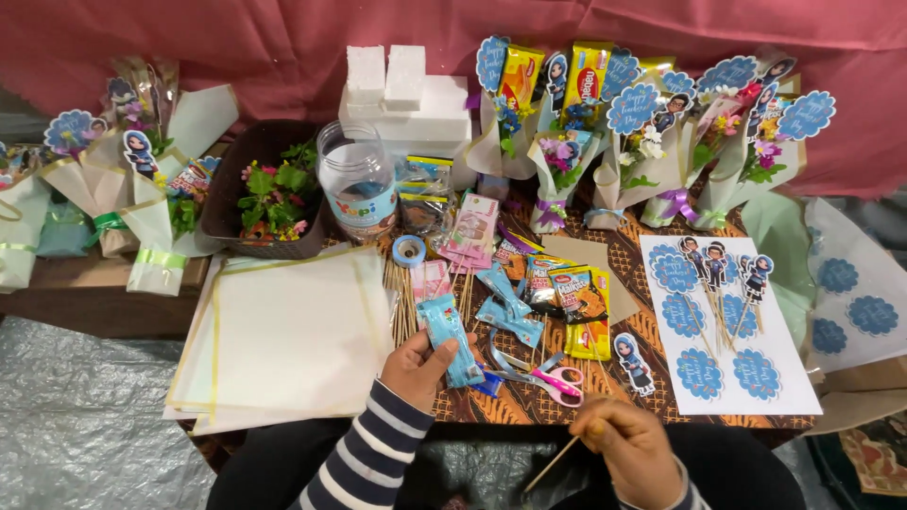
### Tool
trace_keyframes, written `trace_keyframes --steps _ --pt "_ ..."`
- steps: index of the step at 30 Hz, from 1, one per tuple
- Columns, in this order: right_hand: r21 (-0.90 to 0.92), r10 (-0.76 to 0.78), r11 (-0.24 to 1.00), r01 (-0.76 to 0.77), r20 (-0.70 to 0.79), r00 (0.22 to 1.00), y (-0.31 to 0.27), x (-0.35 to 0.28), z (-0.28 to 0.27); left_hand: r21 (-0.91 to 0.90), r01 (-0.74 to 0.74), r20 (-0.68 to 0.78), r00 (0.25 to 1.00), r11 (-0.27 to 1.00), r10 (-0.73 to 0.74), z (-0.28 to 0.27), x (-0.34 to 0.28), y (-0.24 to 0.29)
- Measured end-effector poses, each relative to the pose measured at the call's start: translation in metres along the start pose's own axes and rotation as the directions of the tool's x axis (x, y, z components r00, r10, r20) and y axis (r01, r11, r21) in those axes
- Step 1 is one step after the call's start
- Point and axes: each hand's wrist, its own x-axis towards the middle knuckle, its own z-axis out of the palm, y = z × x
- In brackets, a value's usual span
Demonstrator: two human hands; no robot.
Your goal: Assembling decorative snack bouquets by attaching items to sticks and arranging them in a bouquet structure.
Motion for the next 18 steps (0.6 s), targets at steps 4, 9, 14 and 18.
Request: trace_keyframes --steps 4,9,14,18 --pt "-0.016 0.2 0.98 -0.199 0.034 0.979 0.015 0.007 0.039 -0.035 0.004 0.02 1.0 0.999 -0.004 0.007 0.012 -0.031" --pt "-0.066 0.45 0.887 -0.457 -0.092 0.888 0.007 0.012 0.067 -0.088 0.074 0.045 0.997 0.993 -0.07 0.013 0.017 -0.053" --pt "-0.165 0.564 0.81 -0.563 -0.045 0.825 -0.005 0.019 0.07 -0.069 0.051 0.086 0.995 0.996 -0.045 0.026 0.005 -0.046" --pt "-0.234 0.6 0.761 -0.605 -0.1 0.794 0.0 0.018 0.073 -0.102 0.058 0.14 0.989 0.993 -0.043 0.027 0.009 -0.048"
